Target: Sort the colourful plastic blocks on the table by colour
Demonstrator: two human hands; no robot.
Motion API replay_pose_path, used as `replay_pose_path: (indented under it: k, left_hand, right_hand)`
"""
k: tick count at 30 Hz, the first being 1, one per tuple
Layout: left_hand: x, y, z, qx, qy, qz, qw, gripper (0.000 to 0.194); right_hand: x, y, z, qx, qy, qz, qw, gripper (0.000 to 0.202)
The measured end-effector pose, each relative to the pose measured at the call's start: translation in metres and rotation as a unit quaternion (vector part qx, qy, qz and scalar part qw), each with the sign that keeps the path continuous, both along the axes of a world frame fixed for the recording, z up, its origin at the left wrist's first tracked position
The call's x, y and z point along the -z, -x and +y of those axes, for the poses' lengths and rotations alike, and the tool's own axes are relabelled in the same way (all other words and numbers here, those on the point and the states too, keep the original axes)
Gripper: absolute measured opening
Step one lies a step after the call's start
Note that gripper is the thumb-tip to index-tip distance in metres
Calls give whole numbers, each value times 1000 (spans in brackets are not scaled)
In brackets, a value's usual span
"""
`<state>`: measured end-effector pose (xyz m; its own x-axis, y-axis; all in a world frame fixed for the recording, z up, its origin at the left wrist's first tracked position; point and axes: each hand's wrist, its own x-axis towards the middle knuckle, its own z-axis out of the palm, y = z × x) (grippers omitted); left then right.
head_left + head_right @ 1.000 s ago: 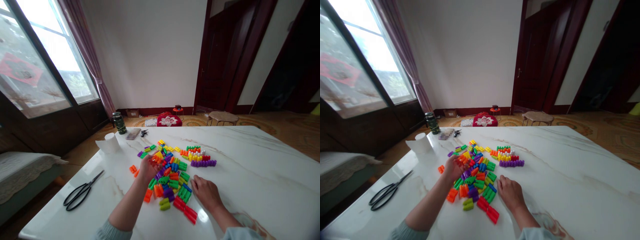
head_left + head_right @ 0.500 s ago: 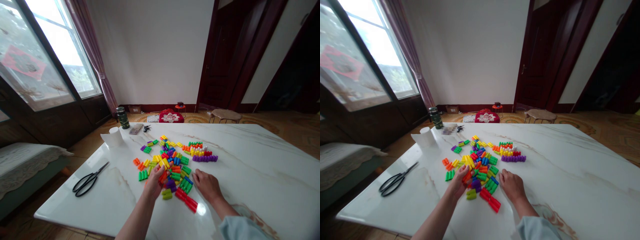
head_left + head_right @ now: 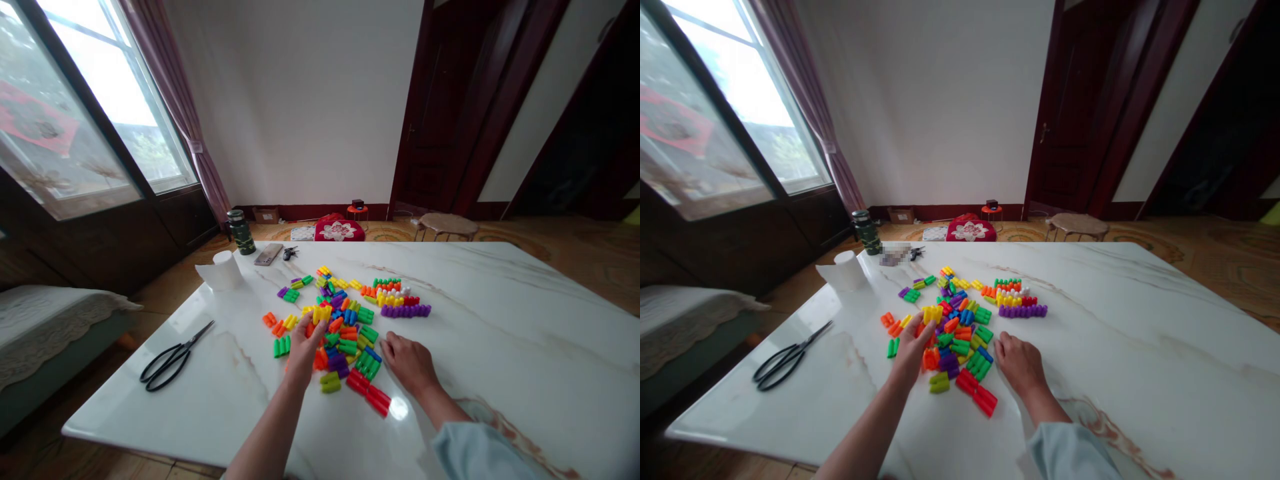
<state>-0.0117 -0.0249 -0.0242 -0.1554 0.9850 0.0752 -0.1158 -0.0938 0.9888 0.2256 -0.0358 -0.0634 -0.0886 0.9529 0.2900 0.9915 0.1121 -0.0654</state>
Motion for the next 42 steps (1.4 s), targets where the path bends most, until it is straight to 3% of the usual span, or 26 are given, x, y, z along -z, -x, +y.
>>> replay_pose_path:
  k: [8, 12, 18, 22, 29, 34, 37, 42]
  left_hand:
    - [9, 1, 11, -8, -96, 210, 973, 24]
    - [9, -2, 11, 9, -136, 233, 963, 19]
    - [20, -2, 14, -30, -170, 252, 952, 14]
    - [19, -1, 12, -31, -199, 266, 943, 14]
    - [13, -1, 6, -56, -178, 240, 953, 19]
    - [16, -1, 8, -41, -78, 108, 990, 32]
    - [15, -1, 8, -22, -69, 45, 996, 35]
    - [14, 3, 6, -20, -89, 98, 991, 33]
  right_hand:
    - [-1, 0, 0, 2, -5, -6, 1000, 27]
    - [0, 0, 0, 0, -6, -11, 1000, 27]
    - [2, -1, 0, 1, -4, -9, 1000, 27]
    - [1, 0, 0, 6, 4, -10, 1000, 26]
    - [-3, 1, -1, 12, 10, -9, 1000, 26]
    - [-1, 1, 0, 10, 6, -1, 1000, 25]
    - [0, 1, 1, 11, 0, -3, 1000, 25]
    - [0, 1, 1, 6, -10, -7, 1000, 25]
